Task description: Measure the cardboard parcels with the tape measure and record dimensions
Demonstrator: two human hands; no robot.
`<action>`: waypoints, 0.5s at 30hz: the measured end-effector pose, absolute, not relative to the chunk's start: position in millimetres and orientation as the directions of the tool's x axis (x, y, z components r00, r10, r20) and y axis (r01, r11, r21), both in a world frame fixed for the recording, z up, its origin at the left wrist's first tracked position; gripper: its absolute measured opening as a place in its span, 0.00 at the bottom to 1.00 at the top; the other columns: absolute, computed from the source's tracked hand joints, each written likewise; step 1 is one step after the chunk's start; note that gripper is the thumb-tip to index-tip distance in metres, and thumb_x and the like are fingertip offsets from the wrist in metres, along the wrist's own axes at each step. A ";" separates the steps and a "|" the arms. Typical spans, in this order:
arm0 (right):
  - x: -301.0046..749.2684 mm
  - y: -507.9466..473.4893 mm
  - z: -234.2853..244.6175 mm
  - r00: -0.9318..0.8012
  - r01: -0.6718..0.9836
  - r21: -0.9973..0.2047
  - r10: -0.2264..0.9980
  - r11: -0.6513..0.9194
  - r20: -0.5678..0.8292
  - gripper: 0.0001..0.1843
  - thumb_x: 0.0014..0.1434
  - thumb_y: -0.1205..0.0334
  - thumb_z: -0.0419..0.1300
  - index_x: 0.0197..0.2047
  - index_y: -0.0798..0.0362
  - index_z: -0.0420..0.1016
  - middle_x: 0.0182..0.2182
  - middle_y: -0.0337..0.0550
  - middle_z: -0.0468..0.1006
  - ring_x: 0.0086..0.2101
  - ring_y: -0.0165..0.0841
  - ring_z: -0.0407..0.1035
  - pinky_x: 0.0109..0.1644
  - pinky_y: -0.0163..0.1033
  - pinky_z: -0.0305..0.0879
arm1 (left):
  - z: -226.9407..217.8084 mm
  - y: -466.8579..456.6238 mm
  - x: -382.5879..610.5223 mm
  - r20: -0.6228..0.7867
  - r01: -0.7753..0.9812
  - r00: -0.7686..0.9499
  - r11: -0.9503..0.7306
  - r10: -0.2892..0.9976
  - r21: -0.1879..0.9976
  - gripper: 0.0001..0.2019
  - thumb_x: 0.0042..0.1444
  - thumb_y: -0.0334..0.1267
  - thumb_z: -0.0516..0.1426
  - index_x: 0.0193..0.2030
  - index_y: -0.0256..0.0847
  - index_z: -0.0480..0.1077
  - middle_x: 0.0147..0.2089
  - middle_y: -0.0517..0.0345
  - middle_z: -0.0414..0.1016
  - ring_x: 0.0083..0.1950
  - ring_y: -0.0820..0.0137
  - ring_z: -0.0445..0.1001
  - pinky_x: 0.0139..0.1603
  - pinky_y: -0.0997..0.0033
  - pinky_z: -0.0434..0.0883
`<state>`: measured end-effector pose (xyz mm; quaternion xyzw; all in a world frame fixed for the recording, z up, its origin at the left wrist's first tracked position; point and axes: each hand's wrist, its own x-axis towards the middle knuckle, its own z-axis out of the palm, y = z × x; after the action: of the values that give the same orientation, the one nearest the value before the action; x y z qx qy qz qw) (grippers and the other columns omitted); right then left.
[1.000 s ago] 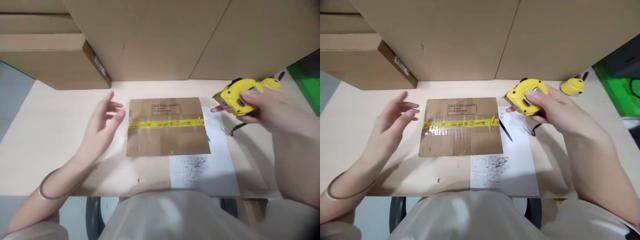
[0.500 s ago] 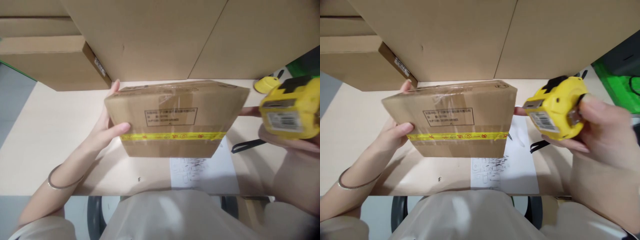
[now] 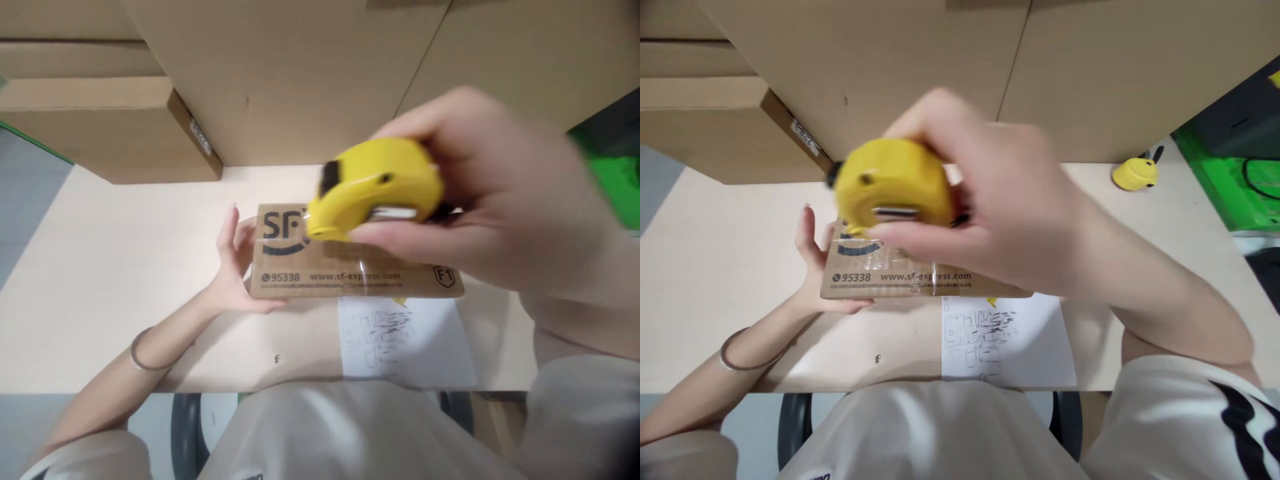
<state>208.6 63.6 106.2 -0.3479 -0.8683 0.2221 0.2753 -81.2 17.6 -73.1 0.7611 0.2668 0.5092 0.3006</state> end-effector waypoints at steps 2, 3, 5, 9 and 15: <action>176.5 61.4 108.5 -0.736 0.379 -0.526 0.592 0.762 0.328 0.24 0.63 0.46 0.64 0.54 0.54 0.71 0.42 0.38 0.78 0.35 0.27 0.71 0.41 0.34 0.68 | -79.0 15.8 -82.9 0.584 0.075 0.280 -0.624 0.762 0.778 0.75 0.27 0.41 0.79 0.75 0.66 0.34 0.72 0.48 0.59 0.71 0.44 0.64 0.68 0.37 0.68; 165.4 62.6 107.6 -0.783 0.344 -0.520 0.544 0.782 0.300 0.22 0.65 0.47 0.62 0.54 0.54 0.69 0.42 0.39 0.78 0.35 0.28 0.71 0.41 0.35 0.67 | -82.0 14.2 -84.1 0.571 0.074 0.264 -0.606 0.777 0.792 0.74 0.27 0.42 0.79 0.75 0.67 0.35 0.73 0.48 0.58 0.72 0.43 0.63 0.69 0.35 0.67; 151.7 66.7 104.4 -0.841 0.333 -0.520 0.497 0.787 0.214 0.18 0.67 0.49 0.60 0.51 0.54 0.68 0.44 0.40 0.78 0.36 0.29 0.71 0.38 0.35 0.64 | -87.6 11.5 -87.7 0.557 0.087 0.272 -0.597 0.784 0.797 0.74 0.26 0.42 0.80 0.74 0.68 0.37 0.75 0.49 0.55 0.72 0.42 0.62 0.69 0.34 0.66; 148.9 70.6 102.4 -0.850 0.388 -0.493 0.509 0.779 0.135 0.15 0.67 0.49 0.59 0.47 0.51 0.70 0.40 0.37 0.78 0.32 0.28 0.70 0.34 0.36 0.59 | -94.6 13.2 -96.3 0.535 0.156 0.302 -0.594 0.789 0.789 0.71 0.20 0.44 0.80 0.72 0.66 0.48 0.71 0.50 0.60 0.71 0.42 0.63 0.68 0.34 0.66; 199.9 74.4 102.8 -0.778 0.480 -0.416 0.594 0.773 0.207 0.16 0.59 0.47 0.67 0.43 0.48 0.76 0.30 0.37 0.78 0.26 0.29 0.67 0.26 0.39 0.57 | -93.0 24.9 -96.6 0.589 0.152 0.211 -0.621 0.780 0.769 0.59 0.17 0.58 0.77 0.64 0.59 0.65 0.63 0.50 0.66 0.67 0.42 0.65 0.69 0.34 0.62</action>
<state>199.9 74.4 102.8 -0.2895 -0.9269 0.1726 0.1654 -96.6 24.9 -93.0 0.7213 0.3232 0.5387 0.2916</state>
